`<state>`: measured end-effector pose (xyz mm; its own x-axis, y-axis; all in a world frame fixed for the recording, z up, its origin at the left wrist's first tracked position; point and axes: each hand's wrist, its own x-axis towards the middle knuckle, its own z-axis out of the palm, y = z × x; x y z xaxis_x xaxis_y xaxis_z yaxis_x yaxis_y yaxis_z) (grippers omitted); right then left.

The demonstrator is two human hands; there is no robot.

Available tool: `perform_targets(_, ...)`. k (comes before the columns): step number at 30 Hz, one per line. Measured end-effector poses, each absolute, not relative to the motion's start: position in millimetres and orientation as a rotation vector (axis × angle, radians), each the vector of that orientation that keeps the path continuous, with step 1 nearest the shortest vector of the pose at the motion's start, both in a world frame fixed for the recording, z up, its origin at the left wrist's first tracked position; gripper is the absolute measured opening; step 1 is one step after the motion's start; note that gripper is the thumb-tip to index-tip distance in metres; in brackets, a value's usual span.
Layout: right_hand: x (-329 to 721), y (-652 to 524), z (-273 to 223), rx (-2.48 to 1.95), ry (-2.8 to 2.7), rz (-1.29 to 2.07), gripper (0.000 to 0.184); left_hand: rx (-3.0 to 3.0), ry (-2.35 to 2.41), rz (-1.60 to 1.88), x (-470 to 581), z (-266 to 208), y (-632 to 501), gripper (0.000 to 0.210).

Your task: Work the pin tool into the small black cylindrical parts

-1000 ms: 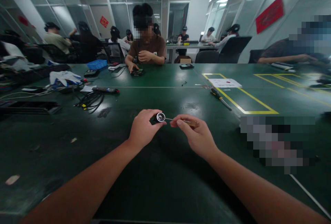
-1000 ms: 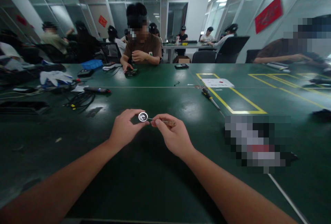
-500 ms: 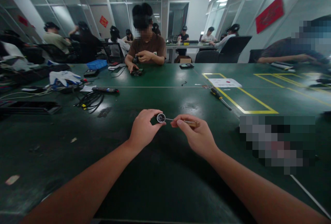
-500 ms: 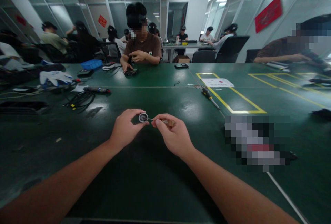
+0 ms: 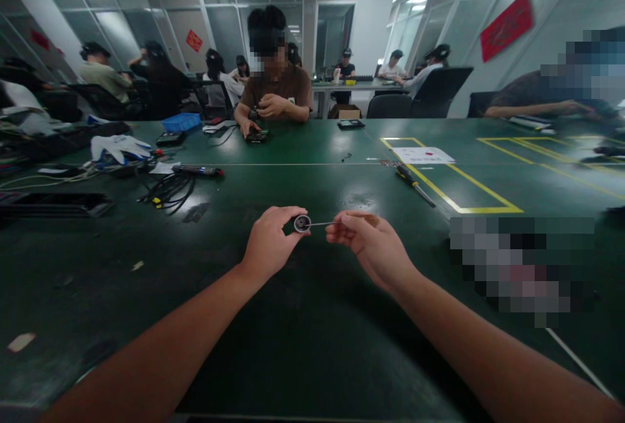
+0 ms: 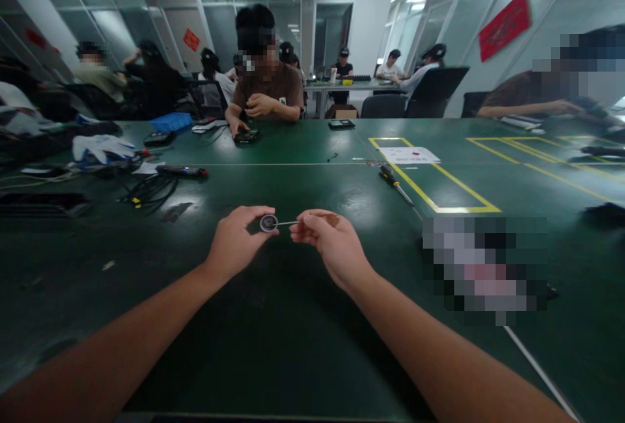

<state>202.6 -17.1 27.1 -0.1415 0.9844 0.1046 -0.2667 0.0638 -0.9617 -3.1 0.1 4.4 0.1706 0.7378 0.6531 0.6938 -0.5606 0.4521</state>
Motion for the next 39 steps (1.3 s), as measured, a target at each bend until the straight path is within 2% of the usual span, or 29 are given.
perform_targets(11,202,-34,30,-1.041,-1.706,0.799,0.018,2.409,1.378,1.371,-3,5,-1,0.031)
perform_targets(22,205,-36,36,-1.021,-2.029,0.394,0.01,2.336,1.351,1.305,-3,3,-1,0.03)
perform_targets(31,204,-35,34,-1.021,-2.018,0.371,0.011,2.331,1.312,1.314,-3,1,1,0.034)
perform_targets(39,203,-36,33,-1.036,-1.958,0.487,0.014,2.371,1.217,1.329,-2,-1,2,0.029)
